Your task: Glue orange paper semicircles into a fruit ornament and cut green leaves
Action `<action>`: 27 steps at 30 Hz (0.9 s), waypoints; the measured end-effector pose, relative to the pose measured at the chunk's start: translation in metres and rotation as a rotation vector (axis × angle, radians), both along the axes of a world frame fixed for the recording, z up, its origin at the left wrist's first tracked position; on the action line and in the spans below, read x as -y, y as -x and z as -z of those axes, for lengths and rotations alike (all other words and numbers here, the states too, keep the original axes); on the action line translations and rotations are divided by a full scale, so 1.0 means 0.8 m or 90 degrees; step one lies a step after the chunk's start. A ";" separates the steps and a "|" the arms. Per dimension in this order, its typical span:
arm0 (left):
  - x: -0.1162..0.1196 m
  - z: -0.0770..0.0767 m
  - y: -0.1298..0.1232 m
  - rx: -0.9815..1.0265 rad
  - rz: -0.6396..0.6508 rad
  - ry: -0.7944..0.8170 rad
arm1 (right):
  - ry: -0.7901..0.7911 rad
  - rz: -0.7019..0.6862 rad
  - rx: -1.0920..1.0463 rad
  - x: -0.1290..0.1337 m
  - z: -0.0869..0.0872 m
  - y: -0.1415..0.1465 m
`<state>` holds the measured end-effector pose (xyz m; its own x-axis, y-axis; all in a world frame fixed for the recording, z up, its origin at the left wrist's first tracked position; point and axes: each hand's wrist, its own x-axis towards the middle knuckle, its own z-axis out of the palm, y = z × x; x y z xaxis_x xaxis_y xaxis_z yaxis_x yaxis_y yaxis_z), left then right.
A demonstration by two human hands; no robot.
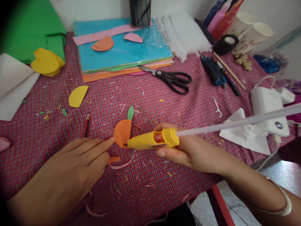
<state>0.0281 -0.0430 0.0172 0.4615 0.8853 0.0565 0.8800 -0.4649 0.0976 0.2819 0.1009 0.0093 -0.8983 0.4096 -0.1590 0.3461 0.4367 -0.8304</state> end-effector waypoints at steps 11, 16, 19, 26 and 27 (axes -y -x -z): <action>-0.002 0.003 -0.002 0.019 0.013 -0.035 | -0.037 0.060 -0.001 0.006 0.005 -0.021; -0.003 0.004 -0.003 0.009 0.011 -0.048 | -0.051 0.068 -0.019 0.001 0.004 -0.014; -0.003 0.006 -0.002 0.017 0.009 -0.050 | -0.043 0.087 -0.028 -0.006 0.008 -0.008; -0.001 0.012 0.004 0.019 0.023 -0.048 | -0.084 0.129 -0.061 -0.015 0.014 0.003; 0.000 0.012 0.003 0.020 0.021 -0.049 | -0.084 0.135 -0.064 -0.014 0.013 0.004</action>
<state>0.0254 -0.0427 0.0079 0.4873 0.8620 0.1393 0.8610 -0.5009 0.0879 0.2786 0.1117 -0.0010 -0.7986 0.6018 -0.0062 0.3603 0.4698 -0.8059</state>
